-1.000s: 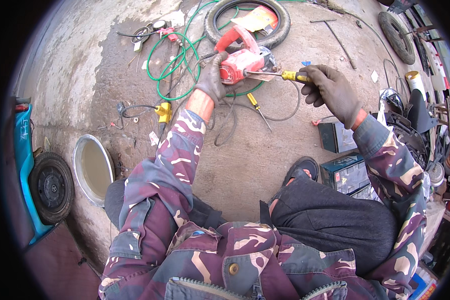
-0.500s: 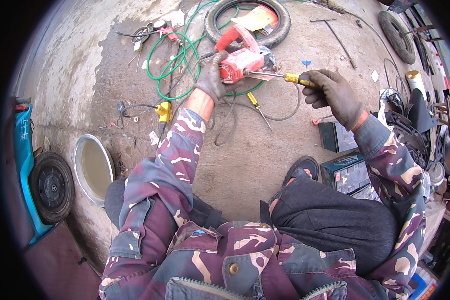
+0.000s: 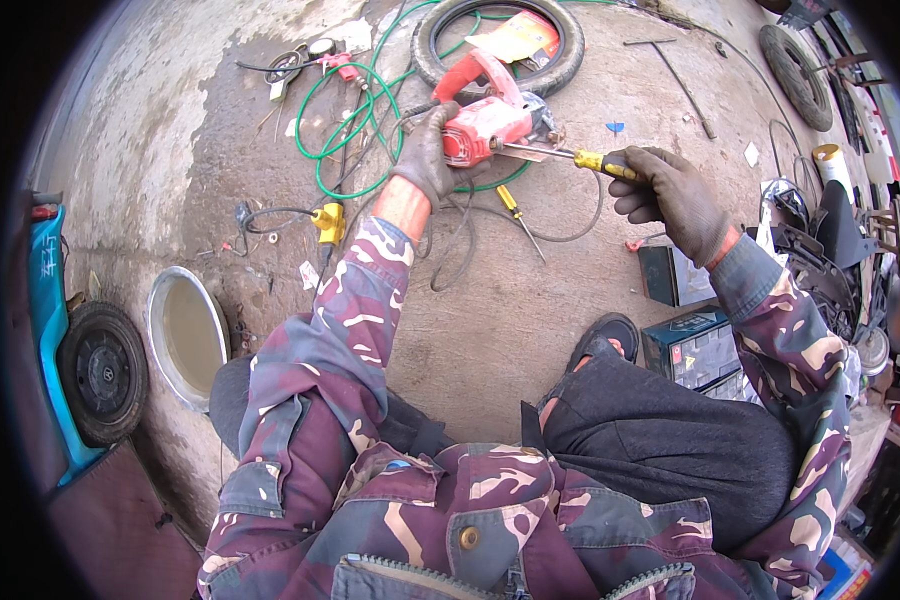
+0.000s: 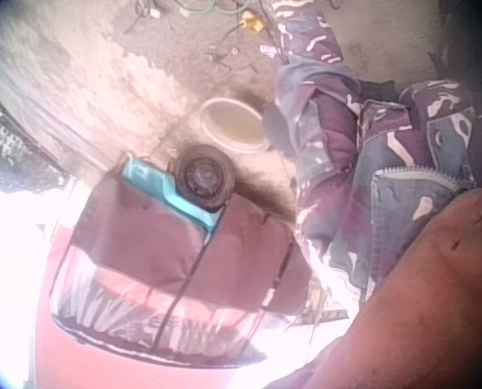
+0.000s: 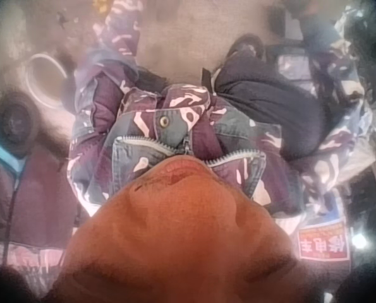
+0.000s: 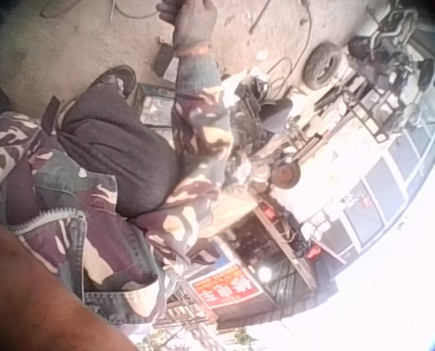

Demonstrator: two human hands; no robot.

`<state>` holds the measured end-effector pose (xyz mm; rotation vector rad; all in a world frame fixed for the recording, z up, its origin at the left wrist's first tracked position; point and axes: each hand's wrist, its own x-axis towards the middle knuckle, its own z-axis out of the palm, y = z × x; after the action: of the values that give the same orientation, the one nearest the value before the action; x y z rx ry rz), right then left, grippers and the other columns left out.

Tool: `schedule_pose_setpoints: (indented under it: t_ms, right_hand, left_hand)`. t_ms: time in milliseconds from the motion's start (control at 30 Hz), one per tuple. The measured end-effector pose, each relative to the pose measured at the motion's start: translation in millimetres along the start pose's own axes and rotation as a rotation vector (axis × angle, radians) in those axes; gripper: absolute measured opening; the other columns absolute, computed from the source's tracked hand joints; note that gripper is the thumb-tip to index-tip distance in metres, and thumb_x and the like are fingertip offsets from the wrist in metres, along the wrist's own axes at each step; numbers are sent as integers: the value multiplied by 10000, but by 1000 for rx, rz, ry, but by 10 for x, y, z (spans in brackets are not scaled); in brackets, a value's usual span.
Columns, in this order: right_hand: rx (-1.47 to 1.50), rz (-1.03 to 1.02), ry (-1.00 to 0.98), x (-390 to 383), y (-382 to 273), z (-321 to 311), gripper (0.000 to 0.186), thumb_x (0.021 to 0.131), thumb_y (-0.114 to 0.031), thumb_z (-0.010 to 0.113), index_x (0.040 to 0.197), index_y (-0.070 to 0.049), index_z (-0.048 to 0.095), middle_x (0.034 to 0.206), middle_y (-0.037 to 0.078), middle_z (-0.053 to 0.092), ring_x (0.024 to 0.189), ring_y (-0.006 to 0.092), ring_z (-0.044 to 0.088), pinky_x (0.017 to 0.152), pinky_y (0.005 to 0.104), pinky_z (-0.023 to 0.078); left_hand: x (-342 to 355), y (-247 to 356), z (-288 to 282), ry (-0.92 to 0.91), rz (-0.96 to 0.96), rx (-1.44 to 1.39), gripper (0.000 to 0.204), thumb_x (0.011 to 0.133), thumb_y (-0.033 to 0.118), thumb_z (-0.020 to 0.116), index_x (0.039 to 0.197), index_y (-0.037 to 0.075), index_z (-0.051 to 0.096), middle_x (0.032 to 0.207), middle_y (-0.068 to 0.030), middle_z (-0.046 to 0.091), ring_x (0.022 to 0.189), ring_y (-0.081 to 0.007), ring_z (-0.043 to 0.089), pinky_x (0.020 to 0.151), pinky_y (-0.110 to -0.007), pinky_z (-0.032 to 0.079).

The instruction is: The person sits on the floor and uses a screwdriver to remove screws from a red power tool. They manipulate the tool's casing and internal components, then reassemble it by tightening the screws back into place.

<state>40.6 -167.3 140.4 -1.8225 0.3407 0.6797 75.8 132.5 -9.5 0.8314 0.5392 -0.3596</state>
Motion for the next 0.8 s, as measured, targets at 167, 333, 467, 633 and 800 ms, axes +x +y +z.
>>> schedule_pose_setpoints:
  t_ms: [167, 333, 467, 633, 800]
  right_hand:
    - [15, -1, 1, -15, 8, -1, 391, 1089, -362, 555, 1252, -28, 678, 1006, 96, 761, 772, 157, 745, 674, 287, 606]
    - [25, 19, -14, -7, 42, -19, 389, 1092, -346, 543, 1285, -32, 665, 1026, 107, 765, 803, 168, 755, 691, 292, 616]
    - [60, 43, -23, 1, 76, -29, 396, 1102, -335, 524, 1316, -28, 652, 1044, 113, 765, 819, 178, 761, 701, 299, 625]
    - [86, 53, -48, -20, 110, -31, 394, 1111, -322, 510, 1325, -24, 652, 1046, 115, 761, 809, 175, 753, 708, 291, 618]
    - [107, 96, -56, -22, 163, -33, 404, 1131, -329, 470, 1326, -29, 656, 1020, 81, 722, 802, 137, 686, 693, 276, 575]
  left_hand:
    - [16, 11, -10, -4, -14, 9, 480, 1035, 393, 607, 1469, 222, 493, 1411, -143, 630, 1076, -382, 728, 841, -618, 626]
    - [26, -10, -23, -2, 7, 25, 476, 1035, 404, 609, 1460, 219, 502, 1400, -140, 640, 1069, -372, 733, 836, -612, 629]
    - [33, -12, -22, -5, -3, 16, 468, 1032, 414, 615, 1442, 212, 518, 1379, -138, 655, 1081, -363, 729, 846, -615, 623]
    - [54, -25, -33, 6, -2, -4, 461, 1029, 421, 619, 1429, 208, 530, 1370, -138, 661, 1088, -364, 723, 864, -627, 605]
    - [80, -35, -48, -4, -3, -11, 463, 1025, 418, 617, 1427, 206, 530, 1371, -137, 662, 1084, -369, 724, 862, -621, 607]
